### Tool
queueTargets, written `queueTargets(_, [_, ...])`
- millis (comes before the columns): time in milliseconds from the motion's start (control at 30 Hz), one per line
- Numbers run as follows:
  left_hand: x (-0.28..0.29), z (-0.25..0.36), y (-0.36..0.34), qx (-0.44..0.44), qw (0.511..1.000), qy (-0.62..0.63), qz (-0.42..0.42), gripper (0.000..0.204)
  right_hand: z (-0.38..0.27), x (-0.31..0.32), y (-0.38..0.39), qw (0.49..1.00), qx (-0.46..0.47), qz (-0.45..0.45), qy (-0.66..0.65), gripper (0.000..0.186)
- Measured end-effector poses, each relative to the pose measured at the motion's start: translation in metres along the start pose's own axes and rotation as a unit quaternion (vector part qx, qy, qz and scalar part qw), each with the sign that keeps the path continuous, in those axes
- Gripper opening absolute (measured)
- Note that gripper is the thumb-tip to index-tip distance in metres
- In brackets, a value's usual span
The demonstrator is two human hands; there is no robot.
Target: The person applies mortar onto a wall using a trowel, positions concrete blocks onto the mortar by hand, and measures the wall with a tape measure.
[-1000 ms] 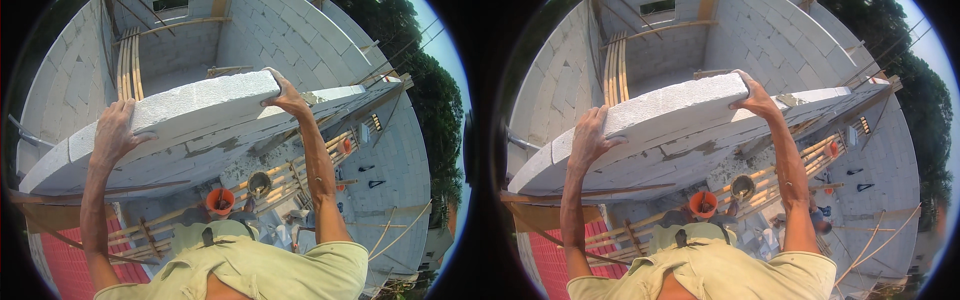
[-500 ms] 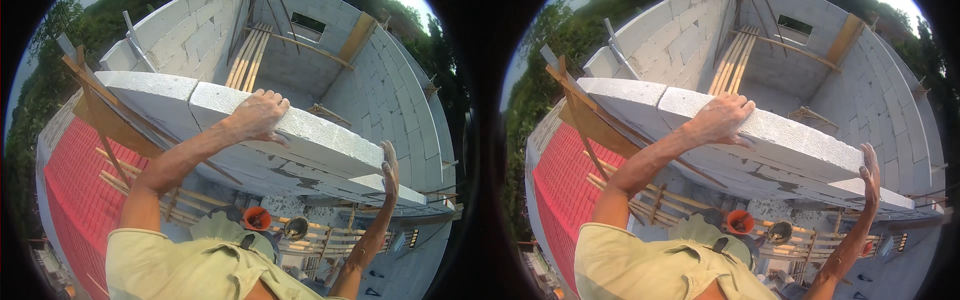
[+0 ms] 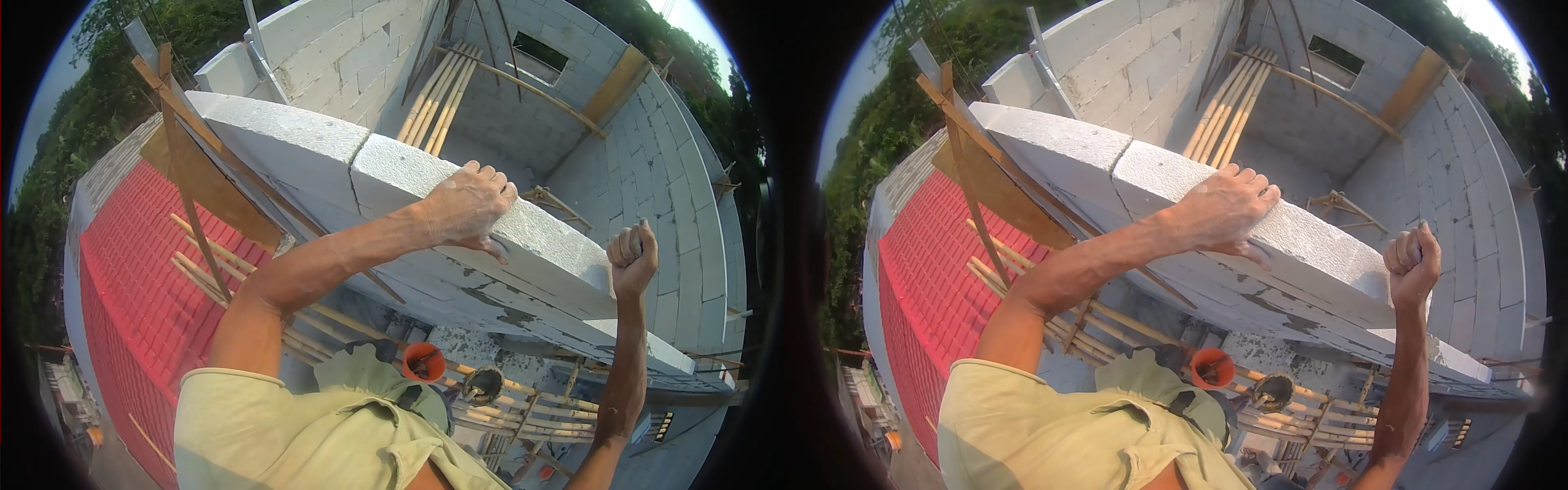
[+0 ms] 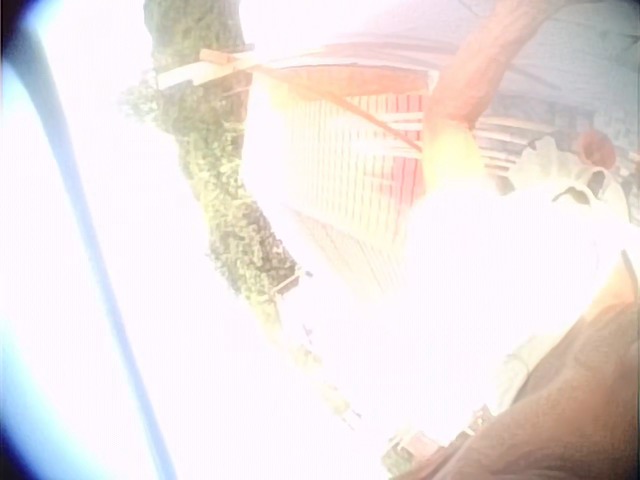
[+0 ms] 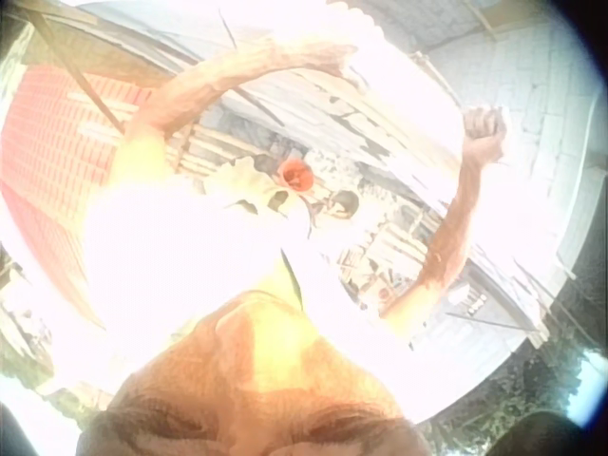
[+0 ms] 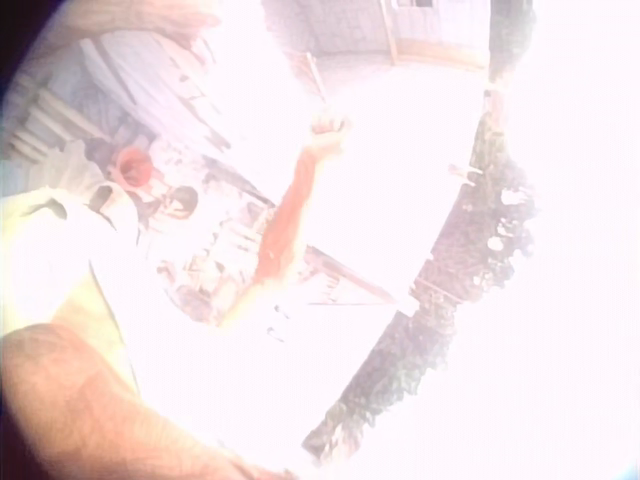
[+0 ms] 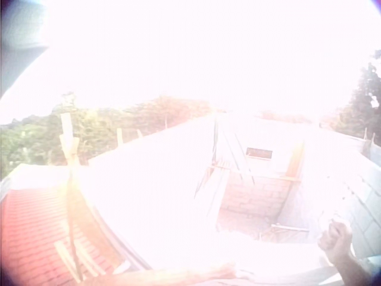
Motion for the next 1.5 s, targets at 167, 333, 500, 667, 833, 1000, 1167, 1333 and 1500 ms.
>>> queueTargets(167, [-0.004, -0.007, 0.004, 0.011, 1.000, 0.007, -0.023, 0.106, -0.054, -0.014, -0.019, 0.993, 0.073, -0.054, -0.071, 0.050])
queueTargets(333, [0.000, -0.003, -0.003, 0.007, 0.999, 0.029, 0.029, 0.096, -0.014, -0.012, -0.007, 0.999, 0.019, -0.027, 0.021, 0.051])
queueTargets(500, [0.004, -0.004, 0.002, 0.031, 0.999, 0.029, 0.014, 0.100, -0.103, 0.051, 0.007, 0.984, 0.144, 0.037, -0.103, 0.051])
queueTargets(667, [0.009, 0.012, -0.004, 0.019, 0.999, 0.034, 0.018, 0.097, -0.074, 0.245, 0.052, 0.910, 0.199, 0.132, -0.338, 0.048])
queueTargets(833, [0.014, 0.015, -0.007, 0.051, 0.998, 0.029, 0.030, 0.095, 0.065, 0.266, 0.045, 0.831, 0.108, 0.110, -0.535, 0.045])
queueTargets(1000, [0.011, 0.017, -0.009, 0.057, 0.998, 0.037, 0.016, 0.097, 0.075, 0.243, 0.066, 0.824, 0.097, 0.093, -0.551, 0.045])
queueTargets(1167, [0.007, 0.017, -0.008, 0.059, 0.997, 0.038, 0.013, 0.098, 0.071, 0.255, 0.061, 0.788, 0.178, 0.107, -0.579, 0.044])
queueTargets(1333, [0.005, 0.011, -0.007, 0.087, 0.995, 0.042, -0.018, 0.095, 0.069, 0.234, 0.062, 0.812, 0.119, 0.093, -0.564, 0.043])
queueTargets(1500, [0.011, 0.014, -0.016, 0.052, 0.996, 0.073, 0.019, 0.090, -0.093, 0.190, 0.068, 0.906, 0.237, 0.059, -0.347, 0.044])
Point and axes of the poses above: each hand's wrist, its own y-axis away from the middle knuckle, its own x-axis out of the back of the hand, z = x × y, the point moved 8 cm from there along -y, towards the middle knuckle, and after that the axes turned 8 degrees about y, right-handed, at the moved point
